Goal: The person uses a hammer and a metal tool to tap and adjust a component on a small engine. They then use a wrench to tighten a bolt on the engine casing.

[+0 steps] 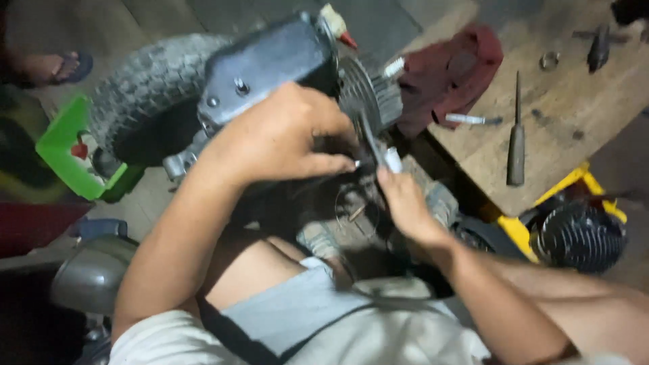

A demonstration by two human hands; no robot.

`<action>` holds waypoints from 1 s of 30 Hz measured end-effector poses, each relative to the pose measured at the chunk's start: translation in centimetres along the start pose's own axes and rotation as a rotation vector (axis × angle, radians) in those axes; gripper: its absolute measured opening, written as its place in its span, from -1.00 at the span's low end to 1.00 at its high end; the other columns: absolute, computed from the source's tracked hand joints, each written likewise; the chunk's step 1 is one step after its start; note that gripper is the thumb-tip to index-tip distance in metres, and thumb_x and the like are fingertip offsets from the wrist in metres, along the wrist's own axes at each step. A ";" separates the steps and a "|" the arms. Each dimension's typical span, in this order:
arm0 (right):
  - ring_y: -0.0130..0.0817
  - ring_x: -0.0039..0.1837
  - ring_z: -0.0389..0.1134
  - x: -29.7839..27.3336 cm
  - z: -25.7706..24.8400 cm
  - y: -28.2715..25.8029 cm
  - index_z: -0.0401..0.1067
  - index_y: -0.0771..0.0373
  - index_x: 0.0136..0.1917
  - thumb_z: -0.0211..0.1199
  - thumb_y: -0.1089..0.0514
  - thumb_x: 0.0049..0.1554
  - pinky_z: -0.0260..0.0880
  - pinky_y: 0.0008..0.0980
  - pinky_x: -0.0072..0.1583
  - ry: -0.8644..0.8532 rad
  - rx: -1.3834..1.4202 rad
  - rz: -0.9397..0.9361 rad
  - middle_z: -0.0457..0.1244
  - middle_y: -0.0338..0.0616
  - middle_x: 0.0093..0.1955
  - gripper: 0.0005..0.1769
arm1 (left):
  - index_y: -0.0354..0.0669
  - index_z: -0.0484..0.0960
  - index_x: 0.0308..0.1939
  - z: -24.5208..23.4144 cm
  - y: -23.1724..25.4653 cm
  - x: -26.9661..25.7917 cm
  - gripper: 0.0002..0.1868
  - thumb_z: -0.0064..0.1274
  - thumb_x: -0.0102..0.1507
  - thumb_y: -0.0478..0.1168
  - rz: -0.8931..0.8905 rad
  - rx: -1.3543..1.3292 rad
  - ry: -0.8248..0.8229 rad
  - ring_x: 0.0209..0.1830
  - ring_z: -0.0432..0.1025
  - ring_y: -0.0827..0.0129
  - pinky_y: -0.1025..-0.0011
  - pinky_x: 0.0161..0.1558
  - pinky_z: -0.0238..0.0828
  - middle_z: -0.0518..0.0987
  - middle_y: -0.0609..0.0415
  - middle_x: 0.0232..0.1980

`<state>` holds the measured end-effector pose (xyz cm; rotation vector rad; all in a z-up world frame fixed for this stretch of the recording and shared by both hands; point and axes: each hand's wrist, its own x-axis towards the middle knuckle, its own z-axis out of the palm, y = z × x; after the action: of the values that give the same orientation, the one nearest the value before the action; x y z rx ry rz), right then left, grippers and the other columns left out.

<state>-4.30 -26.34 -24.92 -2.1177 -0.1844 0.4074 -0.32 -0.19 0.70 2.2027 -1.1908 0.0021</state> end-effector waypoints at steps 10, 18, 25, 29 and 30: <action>-0.40 -0.20 0.02 1.1 -2.3 -3.9 0.04 0.05 -0.36 -0.28 -0.55 0.22 -0.01 -0.23 -0.13 -0.064 -0.006 0.043 0.01 -0.34 -0.34 -0.30 | -0.16 0.71 -0.14 0.4 0.3 0.5 -0.76 0.19 0.14 -0.19 -0.195 0.113 -0.101 -0.27 0.53 0.00 0.10 -0.27 0.39 0.65 -0.02 -0.26; -0.12 -0.05 0.35 3.2 -2.1 -0.8 0.48 0.32 -0.29 -0.13 -0.42 0.38 0.31 -0.08 0.12 -0.039 0.065 -0.045 0.36 0.15 -0.26 -0.17 | -0.27 0.71 -0.26 0.4 0.7 0.6 -0.76 0.32 0.10 -0.19 -0.253 0.181 -0.083 -0.28 0.57 -0.10 0.00 -0.23 0.55 0.63 -0.10 -0.38; 0.26 0.26 0.36 -0.1 -0.5 0.8 0.55 0.50 0.04 -0.18 -0.26 0.38 0.22 0.23 0.32 -0.025 0.101 0.039 0.38 0.43 0.08 -0.23 | -0.24 0.71 -0.26 0.4 -0.1 0.9 -0.76 0.29 0.11 -0.16 -0.217 0.174 -0.084 -0.20 0.58 -0.12 -0.07 -0.15 0.54 0.66 -0.13 -0.34; 0.15 0.12 0.39 2.0 -0.7 2.0 0.59 0.36 -0.13 -0.14 -0.37 0.35 0.29 0.09 0.18 -0.034 0.072 0.056 0.40 0.31 -0.12 -0.20 | -0.24 0.72 -0.25 0.3 0.7 0.9 -0.78 0.27 0.13 -0.17 -0.296 0.155 -0.115 -0.19 0.59 -0.07 0.02 -0.13 0.55 0.68 -0.08 -0.32; 0.27 0.17 0.38 2.3 -0.9 1.6 0.59 0.36 -0.10 -0.14 -0.36 0.35 0.28 0.13 0.18 -0.037 0.042 0.052 0.39 0.36 -0.09 -0.20 | -0.24 0.71 -0.27 0.4 0.8 0.8 -0.76 0.27 0.12 -0.14 -0.295 0.164 -0.114 -0.19 0.58 -0.10 -0.02 -0.14 0.55 0.67 -0.11 -0.33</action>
<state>-1.87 -27.25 -26.37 -2.0783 -0.1412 0.4771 -0.57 -1.29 1.00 2.5348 -0.9410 -0.1546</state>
